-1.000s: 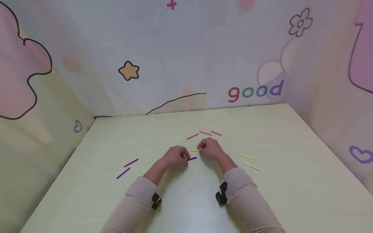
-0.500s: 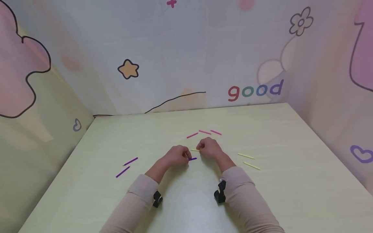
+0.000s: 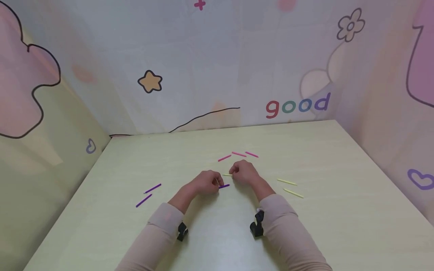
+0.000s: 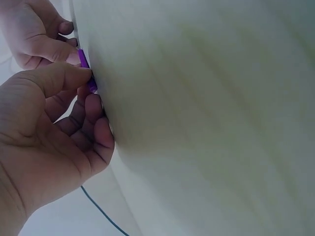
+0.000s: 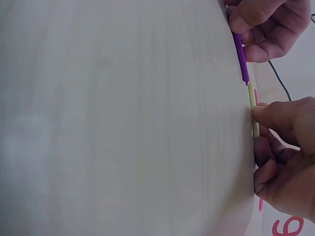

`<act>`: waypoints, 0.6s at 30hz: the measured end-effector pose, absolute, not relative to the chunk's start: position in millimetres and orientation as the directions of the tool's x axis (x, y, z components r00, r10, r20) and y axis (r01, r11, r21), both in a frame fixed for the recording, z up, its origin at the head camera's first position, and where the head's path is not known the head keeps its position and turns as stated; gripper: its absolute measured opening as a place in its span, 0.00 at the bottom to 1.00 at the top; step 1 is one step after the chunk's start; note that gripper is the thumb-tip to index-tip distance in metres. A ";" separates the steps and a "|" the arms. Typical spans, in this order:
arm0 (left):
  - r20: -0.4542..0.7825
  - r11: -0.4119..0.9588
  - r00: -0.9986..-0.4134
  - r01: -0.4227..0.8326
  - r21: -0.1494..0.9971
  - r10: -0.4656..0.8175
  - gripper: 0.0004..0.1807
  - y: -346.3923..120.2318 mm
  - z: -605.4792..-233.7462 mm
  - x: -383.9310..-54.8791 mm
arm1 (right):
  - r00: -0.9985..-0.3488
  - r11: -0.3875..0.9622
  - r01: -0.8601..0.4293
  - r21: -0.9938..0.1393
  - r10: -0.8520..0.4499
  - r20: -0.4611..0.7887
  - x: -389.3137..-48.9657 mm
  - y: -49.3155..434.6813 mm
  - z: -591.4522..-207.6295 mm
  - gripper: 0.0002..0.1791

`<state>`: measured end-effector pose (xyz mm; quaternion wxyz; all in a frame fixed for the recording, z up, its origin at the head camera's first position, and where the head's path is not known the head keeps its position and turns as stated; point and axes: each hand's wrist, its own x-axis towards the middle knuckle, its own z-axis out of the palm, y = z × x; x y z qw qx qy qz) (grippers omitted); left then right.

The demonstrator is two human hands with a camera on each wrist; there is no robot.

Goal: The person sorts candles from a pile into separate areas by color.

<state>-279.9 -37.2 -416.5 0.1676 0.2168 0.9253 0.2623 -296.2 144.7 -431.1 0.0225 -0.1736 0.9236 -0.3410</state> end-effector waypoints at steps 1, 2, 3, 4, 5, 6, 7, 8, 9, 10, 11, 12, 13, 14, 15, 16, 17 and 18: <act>-0.194 0.765 -0.844 0.326 0.555 0.500 0.09 -38.0 -416.8 -280.3 | -0.939 0.707 -0.302 -0.639 -0.336 0.073 -296.1 144.6 -430.4 0.08; -0.187 0.760 -0.839 0.339 0.555 0.511 0.09 -38.8 -416.7 -280.6 | -0.940 0.707 -0.299 -0.641 -0.335 0.070 -296.1 144.5 -429.9 0.08; -0.173 0.753 -0.834 0.358 0.552 0.524 0.10 -39.7 -416.7 -280.8 | -0.940 0.707 -0.298 -0.642 -0.335 0.068 -296.2 144.5 -429.3 0.08; -0.164 0.745 -0.829 0.372 0.554 0.535 0.10 -40.5 -416.1 -280.6 | -0.941 0.707 -0.294 -0.643 -0.331 0.066 -296.1 144.4 -428.5 0.08; -0.156 0.735 -0.824 0.381 0.561 0.545 0.10 -41.1 -415.5 -280.3 | -0.942 0.708 -0.290 -0.644 -0.328 0.064 -296.2 144.5 -428.2 0.08; -0.150 0.725 -0.818 0.388 0.569 0.555 0.10 -41.7 -414.7 -279.8 | -0.944 0.708 -0.286 -0.646 -0.324 0.063 -296.2 144.5 -427.9 0.08; -0.146 0.716 -0.813 0.392 0.578 0.563 0.10 -42.0 -413.6 -279.1 | -0.945 0.708 -0.284 -0.646 -0.322 0.062 -296.1 144.7 -427.4 0.08; -0.144 0.709 -0.810 0.393 0.585 0.568 0.09 -42.3 -413.0 -278.3 | -0.945 0.708 -0.281 -0.648 -0.321 0.060 -295.8 144.8 -427.2 0.08; -0.141 0.704 -0.808 0.395 0.590 0.572 0.09 -42.5 -412.7 -277.5 | -0.946 0.708 -0.278 -0.649 -0.319 0.057 -295.6 145.0 -427.1 0.07; -0.140 0.702 -0.808 0.393 0.594 0.572 0.09 -42.7 -412.0 -276.5 | -0.946 0.705 -0.276 -0.653 -0.318 0.057 -295.3 145.1 -427.0 0.07; -0.139 0.701 -0.810 0.390 0.597 0.569 0.09 -42.9 -411.7 -275.7 | -0.945 0.701 -0.279 -0.656 -0.322 0.058 -295.1 145.2 -427.1 0.07; -0.134 0.700 -0.812 0.392 0.597 0.568 0.10 -43.3 -411.2 -274.8 | -0.943 0.698 -0.284 -0.657 -0.327 0.060 -294.9 145.5 -427.3 0.07; -0.130 0.699 -0.814 0.391 0.599 0.566 0.10 -43.7 -411.0 -273.8 | -0.941 0.698 -0.291 -0.654 -0.334 0.062 -294.5 145.9 -427.4 0.08; -0.123 0.698 -0.815 0.394 0.598 0.566 0.10 -44.4 -411.2 -273.0 | -0.939 0.700 -0.298 -0.649 -0.339 0.066 -294.3 146.4 -427.8 0.08; -0.116 0.694 -0.817 0.394 0.603 0.564 0.10 -45.2 -411.4 -272.2 | -0.937 0.704 -0.307 -0.640 -0.343 0.073 -294.0 147.0 -427.8 0.07; -0.114 0.691 -0.820 0.389 0.609 0.561 0.10 -46.3 -411.2 -271.3 | -0.934 0.709 -0.318 -0.629 -0.348 0.080 -293.5 147.8 -427.6 0.07; -0.109 0.688 -0.820 0.390 0.612 0.561 0.09 -47.5 -411.1 -270.6 | -0.932 0.714 -0.329 -0.618 -0.352 0.089 -293.0 148.9 -426.9 0.07; -0.104 0.685 -0.822 0.389 0.616 0.560 0.09 -49.0 -410.7 -269.9 | -0.930 0.718 -0.338 -0.608 -0.355 0.097 -292.3 150.0 -425.9 0.07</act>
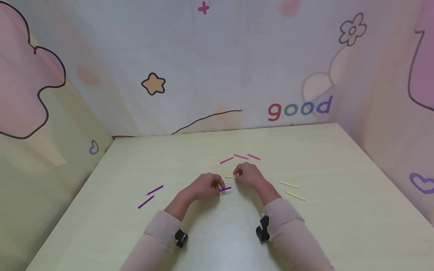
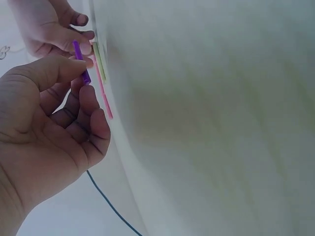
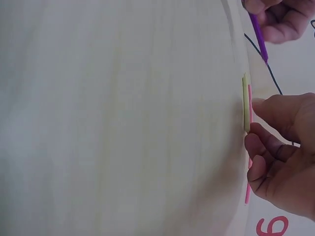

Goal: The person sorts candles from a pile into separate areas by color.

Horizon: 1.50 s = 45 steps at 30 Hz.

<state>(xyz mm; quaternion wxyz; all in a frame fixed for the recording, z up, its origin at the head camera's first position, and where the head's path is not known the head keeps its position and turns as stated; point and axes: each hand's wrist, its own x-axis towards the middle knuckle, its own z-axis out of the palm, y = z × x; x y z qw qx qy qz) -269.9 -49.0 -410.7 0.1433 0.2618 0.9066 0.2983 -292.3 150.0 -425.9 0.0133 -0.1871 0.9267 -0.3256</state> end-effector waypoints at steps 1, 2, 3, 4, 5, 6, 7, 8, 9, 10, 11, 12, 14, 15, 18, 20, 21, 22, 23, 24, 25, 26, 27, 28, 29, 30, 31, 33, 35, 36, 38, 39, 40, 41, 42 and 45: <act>-0.105 0.684 -0.824 0.384 0.620 0.557 0.09 -50.4 -411.0 -268.7 | -0.928 0.720 -0.345 -0.602 -0.358 0.104 -291.1 151.3 -425.2 0.07; -0.102 0.685 -0.826 0.382 0.621 0.554 0.09 -52.0 -411.4 -267.9 | -0.927 0.720 -0.349 -0.600 -0.359 0.108 -289.9 152.5 -424.3 0.07; -0.104 0.685 -0.831 0.373 0.626 0.547 0.09 -53.6 -411.3 -266.9 | -0.924 0.718 -0.356 -0.598 -0.364 0.114 -288.8 153.5 -423.3 0.08; -0.105 0.687 -0.834 0.367 0.627 0.541 0.09 -55.3 -410.9 -266.2 | -0.924 0.714 -0.357 -0.603 -0.364 0.115 -288.1 154.4 -422.5 0.08; -0.101 0.688 -0.837 0.367 0.626 0.538 0.09 -57.0 -410.5 -265.6 | -0.923 0.710 -0.357 -0.607 -0.366 0.116 -287.4 155.1 -421.5 0.08; -0.102 0.689 -0.840 0.361 0.629 0.533 0.09 -58.7 -410.3 -265.1 | -0.923 0.708 -0.357 -0.610 -0.366 0.115 -286.8 155.8 -420.8 0.08; -0.099 0.688 -0.841 0.360 0.630 0.531 0.09 -60.4 -410.3 -264.7 | -0.921 0.704 -0.360 -0.611 -0.371 0.116 -286.6 156.5 -420.2 0.08; -0.096 0.686 -0.842 0.360 0.632 0.530 0.09 -62.0 -410.1 -264.3 | -0.921 0.706 -0.360 -0.611 -0.372 0.112 -286.4 156.8 -419.6 0.08; -0.095 0.685 -0.843 0.359 0.634 0.529 0.08 -63.4 -409.7 -263.7 | -0.920 0.707 -0.361 -0.608 -0.375 0.110 -286.4 156.9 -419.2 0.09; -0.091 0.684 -0.843 0.362 0.633 0.531 0.08 -64.9 -409.5 -263.3 | -0.923 0.711 -0.354 -0.607 -0.370 0.104 -286.4 157.0 -419.0 0.09; -0.088 0.681 -0.841 0.365 0.635 0.533 0.08 -66.3 -409.6 -262.7 | -0.923 0.717 -0.353 -0.601 -0.372 0.098 -286.5 156.9 -418.7 0.09; -0.086 0.677 -0.840 0.366 0.638 0.535 0.08 -67.7 -409.4 -262.0 | -0.924 0.724 -0.351 -0.594 -0.371 0.093 -286.8 156.7 -418.7 0.09; -0.084 0.674 -0.839 0.367 0.641 0.538 0.08 -70.2 -408.6 -260.1 | -0.925 0.741 -0.348 -0.574 -0.371 0.082 -287.8 155.6 -419.3 0.08; -0.083 0.673 -0.839 0.368 0.641 0.538 0.08 -71.6 -408.2 -259.2 | -0.925 0.749 -0.348 -0.563 -0.372 0.077 -288.6 155.1 -419.9 0.08; -0.087 0.673 -0.841 0.360 0.647 0.533 0.08 -75.4 -406.8 -257.8 | -0.922 0.766 -0.359 -0.533 -0.380 0.075 -291.5 154.4 -421.8 0.08; -0.090 0.675 -0.843 0.355 0.647 0.530 0.09 -78.2 -406.8 -257.4 | -0.920 0.774 -0.363 -0.518 -0.384 0.071 -292.7 153.9 -422.9 0.08; -0.092 0.674 -0.843 0.353 0.649 0.530 0.08 -79.8 -407.1 -257.2 | -0.920 0.778 -0.366 -0.511 -0.387 0.069 -292.9 153.5 -423.0 0.08; -0.091 0.674 -0.843 0.354 0.649 0.530 0.08 -81.3 -407.4 -257.1 | -0.919 0.780 -0.368 -0.507 -0.389 0.067 -292.9 153.2 -422.9 0.08; -0.086 0.672 -0.842 0.359 0.647 0.533 0.09 -82.8 -407.5 -257.0 | -0.917 0.783 -0.371 -0.499 -0.393 0.066 -292.6 152.8 -422.4 0.08; -0.082 0.671 -0.841 0.364 0.646 0.535 0.09 -84.3 -407.4 -256.7 | -0.917 0.787 -0.373 -0.492 -0.393 0.067 -292.6 152.5 -422.1 0.08; -0.076 0.670 -0.840 0.370 0.644 0.537 0.09 -85.9 -407.5 -256.5 | -0.916 0.790 -0.378 -0.482 -0.396 0.070 -292.4 152.3 -421.7 0.08; -0.071 0.669 -0.839 0.376 0.641 0.539 0.09 -87.6 -407.5 -256.2 | -0.914 0.792 -0.384 -0.474 -0.399 0.073 -292.1 152.0 -421.4 0.08; -0.067 0.670 -0.839 0.380 0.638 0.540 0.09 -89.5 -407.7 -255.9 | -0.913 0.795 -0.387 -0.468 -0.401 0.074 -291.8 151.8 -420.9 0.08; -0.064 0.672 -0.840 0.383 0.633 0.539 0.10 -91.5 -407.6 -255.5 | -0.912 0.796 -0.390 -0.464 -0.402 0.076 -291.6 151.8 -420.7 0.08; -0.063 0.673 -0.841 0.384 0.632 0.538 0.10 -93.5 -407.6 -255.1 | -0.911 0.797 -0.393 -0.458 -0.405 0.078 -291.4 151.8 -420.6 0.08; -0.063 0.676 -0.842 0.383 0.629 0.535 0.10 -95.4 -407.5 -254.8 | -0.911 0.799 -0.394 -0.455 -0.405 0.079 -291.3 152.0 -420.7 0.08; -0.062 0.677 -0.844 0.382 0.629 0.533 0.10 -97.5 -407.4 -254.4 | -0.910 0.798 -0.397 -0.453 -0.408 0.079 -291.0 151.9 -420.4 0.08; -0.058 0.675 -0.846 0.380 0.632 0.531 0.10 -101.3 -407.6 -253.9 | -0.911 0.799 -0.394 -0.455 -0.404 0.079 -291.1 151.7 -420.7 0.08; -0.057 0.674 -0.848 0.376 0.637 0.527 0.10 -104.8 -407.8 -253.3 | -0.911 0.798 -0.393 -0.457 -0.404 0.079 -290.9 151.9 -420.9 0.08; -0.057 0.675 -0.850 0.373 0.637 0.523 0.10 -106.5 -408.1 -253.0 | -0.911 0.796 -0.393 -0.461 -0.404 0.078 -290.8 151.9 -420.8 0.08; -0.059 0.677 -0.855 0.365 0.639 0.516 0.10 -110.0 -407.8 -251.8 | -0.910 0.791 -0.394 -0.469 -0.408 0.077 -291.0 151.6 -420.9 0.08; -0.059 0.679 -0.856 0.363 0.638 0.513 0.10 -112.2 -407.6 -251.2 | -0.908 0.786 -0.398 -0.473 -0.412 0.079 -291.3 151.4 -421.1 0.08; -0.060 0.681 -0.858 0.361 0.637 0.510 0.10 -114.4 -407.2 -250.5 | -0.907 0.781 -0.398 -0.481 -0.413 0.080 -291.5 151.0 -421.2 0.07; -0.063 0.683 -0.860 0.355 0.638 0.506 0.10 -116.7 -406.3 -249.8 | -0.907 0.777 -0.396 -0.489 -0.413 0.078 -291.8 150.7 -421.4 0.07; -0.062 0.684 -0.862 0.354 0.638 0.504 0.10 -119.1 -405.6 -249.4 | -0.907 0.774 -0.395 -0.495 -0.413 0.078 -292.1 150.3 -421.6 0.07; -0.064 0.686 -0.867 0.343 0.642 0.493 0.10 -127.5 -403.5 -248.3 | -0.911 0.770 -0.387 -0.507 -0.405 0.080 -293.0 149.2 -422.6 0.07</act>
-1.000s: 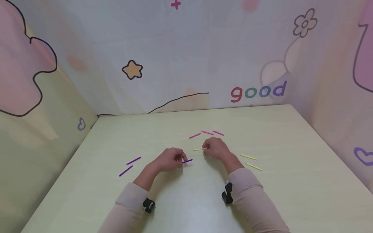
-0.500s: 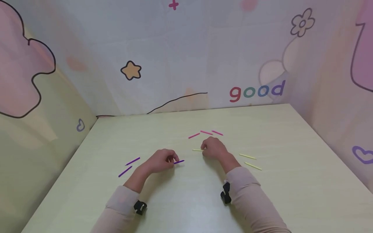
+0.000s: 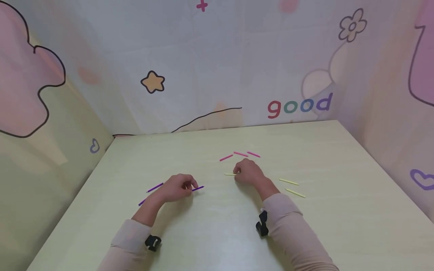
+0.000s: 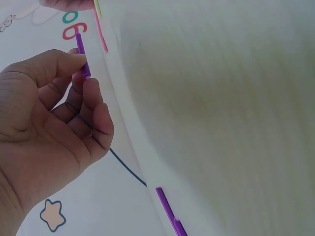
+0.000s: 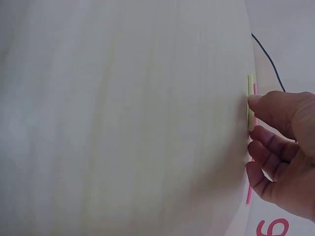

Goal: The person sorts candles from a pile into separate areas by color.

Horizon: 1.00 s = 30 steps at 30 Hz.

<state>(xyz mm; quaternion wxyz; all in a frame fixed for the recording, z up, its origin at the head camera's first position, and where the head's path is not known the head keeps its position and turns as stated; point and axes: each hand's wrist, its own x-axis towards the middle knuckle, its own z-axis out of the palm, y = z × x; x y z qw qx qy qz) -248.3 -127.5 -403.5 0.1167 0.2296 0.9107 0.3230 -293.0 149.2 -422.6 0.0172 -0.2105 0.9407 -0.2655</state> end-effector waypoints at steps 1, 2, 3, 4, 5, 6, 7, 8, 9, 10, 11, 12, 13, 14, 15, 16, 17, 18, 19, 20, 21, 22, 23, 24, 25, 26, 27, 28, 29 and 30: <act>-0.066 0.688 -0.871 0.335 0.643 0.486 0.10 -130.2 -402.6 -247.6 | -0.912 0.770 -0.384 -0.510 -0.403 0.079 -292.9 148.9 -422.5 0.07; -0.067 0.690 -0.875 0.329 0.645 0.479 0.10 -133.1 -401.9 -247.0 | -0.913 0.769 -0.383 -0.512 -0.401 0.079 -293.0 148.7 -422.7 0.07; -0.063 0.689 -0.877 0.328 0.646 0.476 0.10 -135.9 -401.3 -246.4 | -0.913 0.768 -0.382 -0.514 -0.400 0.081 -293.3 148.7 -423.0 0.07; -0.058 0.689 -0.880 0.327 0.646 0.472 0.10 -138.6 -400.6 -245.6 | -0.914 0.766 -0.380 -0.519 -0.397 0.083 -293.5 148.6 -423.4 0.07; -0.053 0.688 -0.881 0.328 0.647 0.469 0.10 -141.0 -399.6 -244.6 | -0.915 0.762 -0.378 -0.526 -0.396 0.084 -293.6 148.7 -423.8 0.07; -0.051 0.687 -0.882 0.327 0.649 0.468 0.11 -143.6 -399.2 -243.7 | -0.916 0.756 -0.371 -0.540 -0.392 0.081 -293.7 149.1 -424.3 0.07; -0.048 0.686 -0.883 0.327 0.650 0.466 0.11 -146.0 -398.6 -242.9 | -0.919 0.751 -0.362 -0.552 -0.386 0.078 -293.7 149.6 -425.0 0.07; -0.045 0.686 -0.884 0.328 0.650 0.465 0.11 -148.6 -398.6 -242.3 | -0.923 0.746 -0.350 -0.567 -0.378 0.073 -293.7 150.1 -425.7 0.07; -0.040 0.685 -0.885 0.330 0.649 0.464 0.12 -150.9 -398.3 -241.5 | -0.927 0.740 -0.338 -0.581 -0.370 0.067 -293.8 150.7 -426.4 0.08; -0.040 0.688 -0.888 0.326 0.649 0.458 0.12 -153.1 -397.9 -240.9 | -0.931 0.735 -0.324 -0.595 -0.361 0.060 -293.6 151.3 -427.1 0.08; -0.045 0.690 -0.891 0.317 0.650 0.451 0.12 -155.4 -398.0 -240.4 | -0.934 0.730 -0.310 -0.610 -0.353 0.052 -293.5 151.8 -427.7 0.08; -0.047 0.694 -0.896 0.309 0.650 0.442 0.12 -157.9 -398.2 -240.0 | -0.938 0.724 -0.295 -0.623 -0.344 0.044 -293.4 152.4 -428.4 0.08; -0.048 0.698 -0.901 0.299 0.651 0.431 0.12 -160.0 -398.4 -239.8 | -0.940 0.722 -0.287 -0.630 -0.339 0.039 -293.3 152.6 -428.9 0.08; -0.051 0.702 -0.905 0.291 0.650 0.422 0.12 -162.1 -398.6 -239.6 | -0.942 0.719 -0.279 -0.637 -0.334 0.035 -293.3 152.8 -429.4 0.08; -0.053 0.704 -0.909 0.282 0.652 0.414 0.12 -164.0 -399.0 -239.2 | -0.942 0.716 -0.276 -0.641 -0.333 0.034 -293.3 152.9 -429.9 0.08; -0.059 0.707 -0.913 0.270 0.653 0.403 0.11 -165.9 -399.7 -239.4 | -0.944 0.714 -0.270 -0.646 -0.328 0.032 -293.4 153.0 -430.5 0.08; -0.061 0.709 -0.916 0.263 0.654 0.396 0.11 -167.7 -400.7 -239.5 | -0.944 0.712 -0.271 -0.648 -0.329 0.033 -293.7 153.1 -431.0 0.08; -0.062 0.711 -0.918 0.259 0.654 0.392 0.11 -169.4 -401.3 -239.2 | -0.945 0.713 -0.266 -0.649 -0.325 0.030 -293.8 153.2 -431.7 0.08; -0.062 0.713 -0.919 0.257 0.652 0.388 0.11 -171.3 -402.1 -239.0 | -0.946 0.713 -0.262 -0.651 -0.323 0.027 -294.0 153.3 -432.2 0.08; -0.063 0.716 -0.920 0.258 0.649 0.388 0.11 -173.2 -403.0 -238.8 | -0.947 0.713 -0.258 -0.652 -0.320 0.024 -294.3 153.5 -432.8 0.08; -0.061 0.717 -0.919 0.260 0.647 0.389 0.11 -175.2 -403.6 -238.3 | -0.948 0.713 -0.251 -0.655 -0.317 0.018 -294.3 153.6 -433.0 0.08; -0.061 0.719 -0.921 0.257 0.645 0.384 0.11 -177.3 -403.7 -237.7 | -0.949 0.713 -0.246 -0.657 -0.316 0.012 -294.3 153.7 -433.1 0.08; -0.058 0.720 -0.922 0.258 0.644 0.383 0.12 -179.4 -403.7 -237.0 | -0.948 0.713 -0.246 -0.657 -0.318 0.010 -294.2 154.1 -433.0 0.09; -0.053 0.721 -0.923 0.260 0.642 0.380 0.12 -181.5 -403.5 -236.3 | -0.949 0.713 -0.243 -0.658 -0.317 0.007 -294.0 154.4 -432.9 0.09; -0.049 0.722 -0.925 0.260 0.642 0.377 0.12 -183.6 -403.3 -235.9 | -0.949 0.711 -0.243 -0.660 -0.316 0.008 -293.8 154.6 -432.5 0.09; -0.046 0.722 -0.927 0.257 0.643 0.371 0.11 -185.8 -402.8 -235.3 | -0.949 0.710 -0.245 -0.661 -0.316 0.011 -293.5 154.8 -432.0 0.09; -0.043 0.721 -0.930 0.254 0.644 0.365 0.11 -188.0 -402.2 -234.7 | -0.948 0.708 -0.247 -0.662 -0.317 0.015 -293.3 155.0 -431.7 0.09; -0.042 0.723 -0.933 0.247 0.645 0.357 0.11 -190.4 -402.1 -234.4 | -0.947 0.706 -0.254 -0.661 -0.319 0.022 -293.3 155.1 -431.7 0.09; -0.041 0.725 -0.936 0.242 0.645 0.350 0.11 -192.8 -402.1 -234.1 | -0.947 0.704 -0.256 -0.662 -0.320 0.025 -293.2 155.1 -431.9 0.09; -0.038 0.728 -0.939 0.240 0.642 0.342 0.11 -195.2 -402.2 -234.0 | -0.947 0.702 -0.256 -0.664 -0.321 0.026 -293.2 155.2 -432.0 0.09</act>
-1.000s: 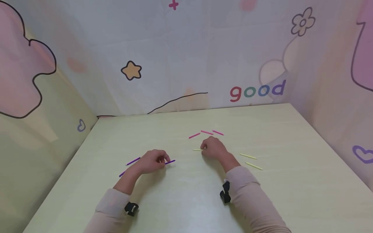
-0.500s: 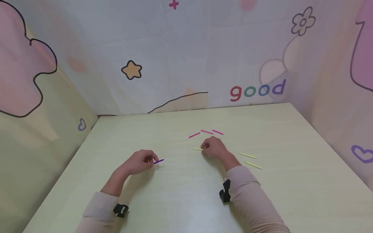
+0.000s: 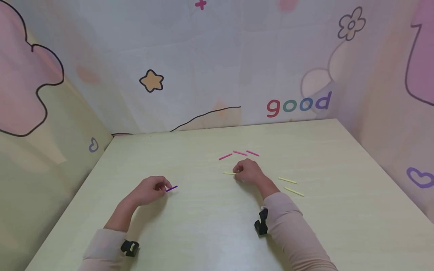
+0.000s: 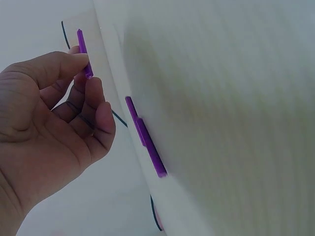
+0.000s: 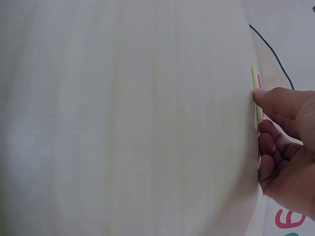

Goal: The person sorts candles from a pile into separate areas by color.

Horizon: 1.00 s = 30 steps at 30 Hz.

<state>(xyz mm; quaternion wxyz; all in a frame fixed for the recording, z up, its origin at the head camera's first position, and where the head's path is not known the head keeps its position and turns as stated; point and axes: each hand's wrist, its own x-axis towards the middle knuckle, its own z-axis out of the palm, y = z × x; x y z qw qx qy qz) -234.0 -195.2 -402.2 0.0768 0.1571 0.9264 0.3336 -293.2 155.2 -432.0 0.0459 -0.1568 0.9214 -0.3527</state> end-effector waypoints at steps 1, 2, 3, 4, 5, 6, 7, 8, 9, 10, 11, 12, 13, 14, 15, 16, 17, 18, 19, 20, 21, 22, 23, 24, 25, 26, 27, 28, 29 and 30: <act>-0.041 0.732 -0.942 0.232 0.641 0.334 0.11 -197.7 -402.2 -233.6 | -0.946 0.699 -0.255 -0.668 -0.322 0.024 -293.2 155.0 -432.2 0.09; -0.043 0.737 -0.944 0.226 0.637 0.326 0.11 -200.2 -402.4 -233.3 | -0.946 0.697 -0.255 -0.670 -0.324 0.023 -293.2 154.9 -432.6 0.09; -0.045 0.743 -0.947 0.220 0.632 0.319 0.11 -202.6 -402.9 -233.3 | -0.945 0.695 -0.254 -0.673 -0.326 0.021 -293.2 154.8 -432.8 0.09; -0.047 0.748 -0.949 0.216 0.627 0.313 0.11 -204.9 -403.2 -233.2 | -0.945 0.693 -0.253 -0.675 -0.326 0.019 -293.1 154.6 -433.0 0.09; -0.049 0.753 -0.951 0.210 0.623 0.305 0.11 -206.9 -403.5 -233.1 | -0.945 0.692 -0.251 -0.677 -0.326 0.017 -292.9 154.6 -432.9 0.09; -0.048 0.758 -0.953 0.207 0.619 0.300 0.11 -208.8 -403.8 -233.2 | -0.946 0.692 -0.249 -0.678 -0.324 0.017 -292.8 154.6 -432.6 0.09; -0.053 0.761 -0.955 0.198 0.618 0.292 0.11 -210.5 -404.2 -233.3 | -0.947 0.692 -0.247 -0.678 -0.322 0.016 -292.7 154.6 -432.4 0.09; -0.053 0.764 -0.956 0.198 0.614 0.290 0.10 -212.4 -404.6 -233.7 | -0.948 0.694 -0.245 -0.677 -0.318 0.017 -292.7 154.6 -432.1 0.09; -0.055 0.767 -0.958 0.191 0.613 0.282 0.10 -213.9 -405.0 -234.1 | -0.949 0.695 -0.242 -0.677 -0.315 0.016 -292.6 154.7 -431.8 0.09; -0.059 0.769 -0.960 0.182 0.613 0.274 0.10 -215.1 -404.9 -234.2 | -0.949 0.697 -0.241 -0.676 -0.314 0.016 -292.9 154.7 -431.9 0.09; -0.062 0.772 -0.962 0.174 0.611 0.265 0.10 -216.5 -405.2 -234.6 | -0.951 0.698 -0.237 -0.676 -0.310 0.013 -292.9 154.8 -431.7 0.09; -0.065 0.774 -0.964 0.167 0.611 0.259 0.10 -217.7 -405.4 -235.0 | -0.951 0.698 -0.237 -0.676 -0.310 0.013 -293.1 154.9 -431.8 0.09; -0.071 0.775 -0.966 0.155 0.613 0.249 0.10 -218.8 -405.4 -235.3 | -0.951 0.699 -0.236 -0.675 -0.310 0.012 -293.2 155.1 -431.9 0.09; -0.070 0.777 -0.967 0.154 0.611 0.246 0.10 -220.1 -405.6 -235.5 | -0.951 0.699 -0.236 -0.675 -0.310 0.012 -293.4 155.1 -432.1 0.09; -0.073 0.780 -0.969 0.144 0.610 0.236 0.10 -221.0 -405.7 -235.9 | -0.951 0.698 -0.233 -0.677 -0.309 0.009 -293.8 155.0 -432.5 0.09; -0.071 0.782 -0.971 0.140 0.607 0.229 0.10 -221.8 -405.4 -236.0 | -0.951 0.699 -0.234 -0.676 -0.309 0.009 -294.0 155.1 -432.6 0.09; -0.069 0.785 -0.972 0.137 0.604 0.223 0.10 -222.7 -405.4 -236.3 | -0.951 0.699 -0.233 -0.676 -0.308 0.009 -294.0 155.1 -432.5 0.09; -0.066 0.788 -0.973 0.136 0.600 0.219 0.10 -223.3 -405.3 -236.3 | -0.950 0.699 -0.236 -0.674 -0.311 0.010 -294.1 155.3 -432.5 0.09; -0.065 0.792 -0.974 0.137 0.595 0.217 0.10 -223.9 -405.3 -236.5 | -0.950 0.700 -0.236 -0.674 -0.311 0.009 -294.2 155.4 -432.4 0.09; -0.062 0.796 -0.974 0.140 0.588 0.217 0.10 -224.3 -405.5 -237.0 | -0.951 0.702 -0.232 -0.673 -0.308 0.007 -294.2 155.4 -432.1 0.09; -0.063 0.801 -0.975 0.136 0.583 0.212 0.10 -224.3 -405.5 -237.5 | -0.953 0.704 -0.227 -0.673 -0.304 0.003 -294.3 155.4 -432.0 0.09; -0.061 0.804 -0.975 0.138 0.578 0.212 0.11 -224.3 -405.3 -237.7 | -0.952 0.705 -0.227 -0.672 -0.305 0.002 -294.1 155.6 -431.7 0.09; -0.064 0.808 -0.976 0.136 0.573 0.210 0.11 -224.3 -405.8 -238.3 | -0.953 0.706 -0.224 -0.672 -0.303 -0.001 -294.1 155.6 -431.5 0.09; -0.069 0.812 -0.976 0.132 0.569 0.207 0.11 -224.3 -406.3 -239.1 | -0.953 0.707 -0.224 -0.671 -0.303 -0.001 -294.2 155.6 -431.3 0.09; -0.073 0.816 -0.976 0.130 0.564 0.206 0.12 -224.4 -407.1 -239.8 | -0.953 0.706 -0.223 -0.673 -0.303 -0.003 -294.1 155.5 -431.1 0.09; -0.079 0.820 -0.976 0.124 0.559 0.202 0.12 -224.4 -407.8 -240.6 | -0.953 0.705 -0.223 -0.674 -0.303 -0.002 -294.1 155.4 -431.2 0.08; -0.083 0.822 -0.976 0.122 0.556 0.200 0.12 -224.6 -409.0 -241.2 | -0.951 0.703 -0.229 -0.673 -0.308 0.002 -294.1 155.4 -431.3 0.08; -0.088 0.826 -0.976 0.118 0.550 0.199 0.13 -224.6 -409.9 -241.3 | -0.950 0.701 -0.235 -0.674 -0.312 0.006 -294.0 155.4 -431.3 0.08; -0.096 0.831 -0.976 0.113 0.545 0.196 0.13 -224.6 -410.9 -241.7 | -0.949 0.700 -0.241 -0.673 -0.316 0.011 -293.8 155.4 -431.4 0.08; -0.102 0.835 -0.975 0.110 0.539 0.195 0.13 -224.5 -411.6 -241.8 | -0.947 0.698 -0.249 -0.671 -0.321 0.018 -293.7 155.5 -431.5 0.08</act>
